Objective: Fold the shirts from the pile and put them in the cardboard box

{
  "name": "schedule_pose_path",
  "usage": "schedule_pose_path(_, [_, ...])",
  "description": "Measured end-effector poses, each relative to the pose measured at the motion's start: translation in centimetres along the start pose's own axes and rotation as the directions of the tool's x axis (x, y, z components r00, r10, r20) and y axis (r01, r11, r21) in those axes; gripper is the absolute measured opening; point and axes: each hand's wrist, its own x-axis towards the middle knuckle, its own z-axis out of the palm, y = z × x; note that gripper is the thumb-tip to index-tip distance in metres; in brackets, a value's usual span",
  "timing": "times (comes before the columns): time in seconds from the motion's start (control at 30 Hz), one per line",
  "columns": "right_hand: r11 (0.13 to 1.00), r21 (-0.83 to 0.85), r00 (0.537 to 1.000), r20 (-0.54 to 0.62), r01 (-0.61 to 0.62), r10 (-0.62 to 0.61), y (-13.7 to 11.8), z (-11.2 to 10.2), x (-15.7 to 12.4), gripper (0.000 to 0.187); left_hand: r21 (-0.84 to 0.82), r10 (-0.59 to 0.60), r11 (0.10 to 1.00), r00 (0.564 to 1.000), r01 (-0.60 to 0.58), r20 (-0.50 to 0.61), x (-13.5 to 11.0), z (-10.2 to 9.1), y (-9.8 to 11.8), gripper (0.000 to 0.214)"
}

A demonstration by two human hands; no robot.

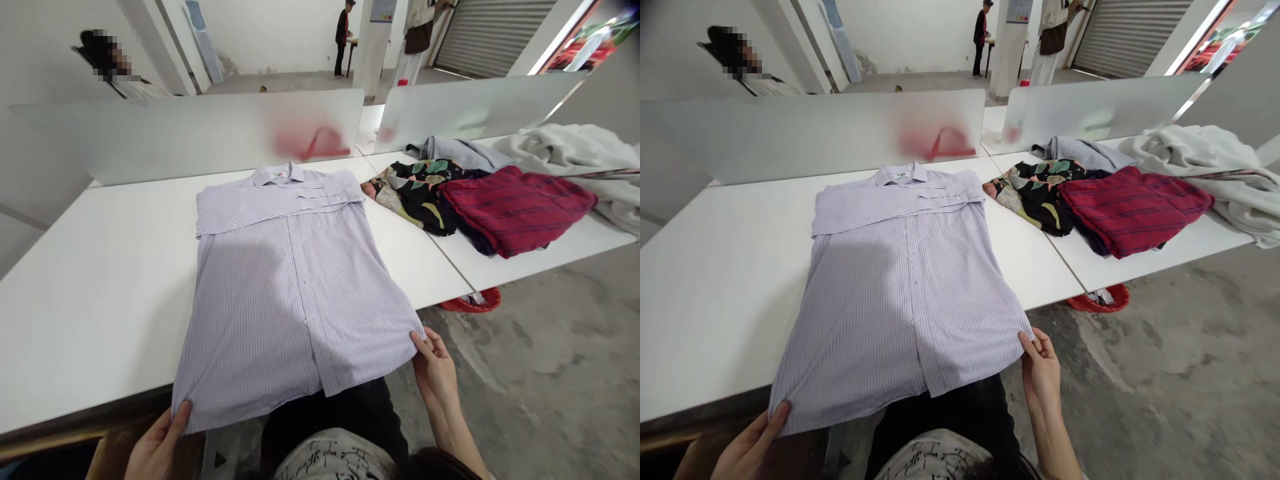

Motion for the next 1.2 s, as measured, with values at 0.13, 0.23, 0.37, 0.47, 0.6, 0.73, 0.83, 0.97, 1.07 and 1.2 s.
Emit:
schedule_pose_path(0.13, [0.994, -0.063, 0.989, 0.112, -0.094, 0.101, -0.7, -0.5, 0.5, 0.039, -0.155, -0.159, 0.973, 0.982, 0.173, 0.101, 0.4, 0.4, -0.3, 0.036])
schedule_pose_path(0.23, [0.985, -0.125, 0.97, 0.193, -0.123, 0.145, -0.8, -0.9, 0.6, 0.044, -0.153, -0.102, 0.983, 0.994, 0.105, 0.028, 0.5, 0.9, -0.6, 0.038])
schedule_pose_path(0.37, [0.989, -0.092, 0.973, 0.19, -0.114, 0.13, -0.3, -0.9, 0.8, 0.05, 0.116, 0.073, 0.993, 0.908, -0.028, -0.412, -0.3, 1.5, -1.4, 0.043])
schedule_pose_path(0.47, [0.992, -0.033, 0.978, 0.165, -0.12, 0.124, -0.1, -0.5, 0.9, 0.05, 0.231, 0.221, 0.961, 0.928, -0.154, -0.3, -1.3, 3.3, -1.9, 0.04])
schedule_pose_path(0.6, [0.99, 0.02, 0.978, 0.154, -0.142, 0.137, -0.2, 0.0, 0.8, 0.051, 0.068, 0.222, 0.96, 0.888, -0.271, 0.403, -2.5, 9.2, -1.9, 0.045])
schedule_pose_path(0.73, [0.992, 0.02, 0.983, 0.138, -0.123, 0.119, -0.4, 0.1, 0.3, 0.033, -0.154, 0.249, 0.968, 0.782, -0.196, 0.571, -3.4, 15.6, -1.0, 0.045])
schedule_pose_path(0.83, [0.999, 0.017, 0.994, 0.105, -0.042, 0.04, -0.8, 0.2, 0.0, 0.024, -0.188, 0.247, 0.968, 0.766, -0.166, 0.594, -3.9, 17.5, -0.1, 0.035])
schedule_pose_path(0.97, [0.994, 0.094, 0.992, 0.114, -0.06, 0.049, -2.1, 0.5, 0.0, 0.037, -0.157, 0.274, 0.962, 0.743, -0.226, 0.611, -4.1, 16.5, 0.2, 0.035])
schedule_pose_path(1.07, [0.985, 0.04, 0.97, 0.183, -0.169, 0.159, -3.0, 1.0, 0.4, 0.055, -0.125, 0.256, 0.965, 0.741, -0.229, 0.62, -4.1, 15.2, -0.3, 0.038])
schedule_pose_path(1.2, [0.998, 0.04, 0.994, 0.093, 0.049, -0.053, -3.8, 1.7, 0.3, 0.045, -0.097, 0.262, 0.962, 0.754, -0.257, 0.602, -3.7, 14.2, -1.0, 0.039])
